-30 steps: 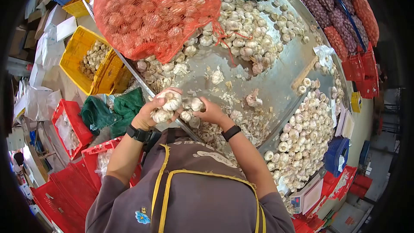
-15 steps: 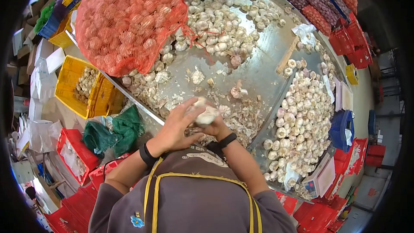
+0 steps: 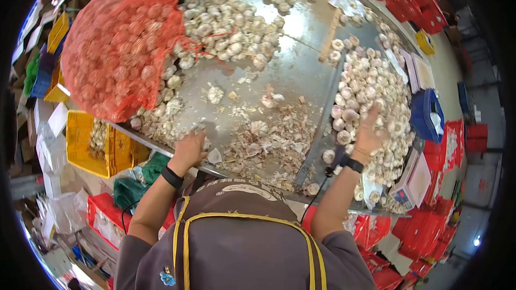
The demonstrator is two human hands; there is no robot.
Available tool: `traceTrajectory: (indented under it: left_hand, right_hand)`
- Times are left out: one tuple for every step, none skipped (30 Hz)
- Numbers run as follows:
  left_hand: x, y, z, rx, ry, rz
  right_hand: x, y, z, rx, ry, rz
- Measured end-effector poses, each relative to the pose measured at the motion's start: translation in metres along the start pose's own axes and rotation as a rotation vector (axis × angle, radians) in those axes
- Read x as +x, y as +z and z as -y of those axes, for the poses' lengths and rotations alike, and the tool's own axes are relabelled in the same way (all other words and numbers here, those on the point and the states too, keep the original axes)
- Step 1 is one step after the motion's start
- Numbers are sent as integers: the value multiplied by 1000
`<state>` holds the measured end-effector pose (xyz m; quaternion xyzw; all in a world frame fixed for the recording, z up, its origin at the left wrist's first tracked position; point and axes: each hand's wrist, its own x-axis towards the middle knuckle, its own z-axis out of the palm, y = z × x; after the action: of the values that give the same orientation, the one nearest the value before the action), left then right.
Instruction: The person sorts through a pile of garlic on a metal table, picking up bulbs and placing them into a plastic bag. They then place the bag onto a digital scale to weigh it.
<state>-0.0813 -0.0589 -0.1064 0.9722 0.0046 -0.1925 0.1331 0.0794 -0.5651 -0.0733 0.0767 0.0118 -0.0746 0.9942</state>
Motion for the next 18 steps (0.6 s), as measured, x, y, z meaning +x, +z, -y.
traceTrajectory:
  left_hand:
    - [7,11,3,4,27,3]
    - [14,22,7,6,8,42]
    - [19,27,11,11,-3,81]
    - [20,29,15,-21,44,66]
    - [24,31,17,-51,109,52]
    - [27,22,12,-107,98,85]
    - [28,10,8,-157,89,123]
    - [31,10,13,-302,137,87]
    - [35,10,17,-450,180,59]
    - [38,5,14,-802,83,147]
    - [40,-4,12,-1147,-40,250]
    - [39,-14,8,-1368,-109,271]
    - [37,-25,1,-1586,-194,295]
    - [38,-33,-9,-1668,-240,269]
    - [42,-34,-15,-1692,-214,212]
    - [47,-32,-17,-1697,-142,194]
    - [52,-31,-20,-1703,-74,178]
    - [55,-37,-30,-1687,-56,200]
  right_hand:
    - [11,-25,15,-236,23,-14]
    - [10,-42,-3,-342,330,119]
    - [24,-80,-11,-336,484,96]
    - [12,-95,-48,-1259,330,145]
    - [-3,-85,-99,-1454,313,87]
    - [12,-119,-112,-1778,383,53]
    - [1,-104,-155,-2229,241,95]
    - [-2,-126,-171,-2310,62,255]
    - [-8,-92,-190,-2441,119,341]
    - [-7,-100,-198,-2441,156,412]
    - [-5,-106,-207,-2548,245,393]
    - [-3,-112,-213,-2645,350,372]
    - [-5,-118,-214,-2640,299,395]
    - [-6,-121,-213,-2633,253,427]
    - [-7,-112,-211,-2637,214,395]
    - [-12,-104,-206,-2407,345,238]
    - [-18,-97,-203,-2161,457,100]
    - [-25,-94,-199,-1998,513,26]
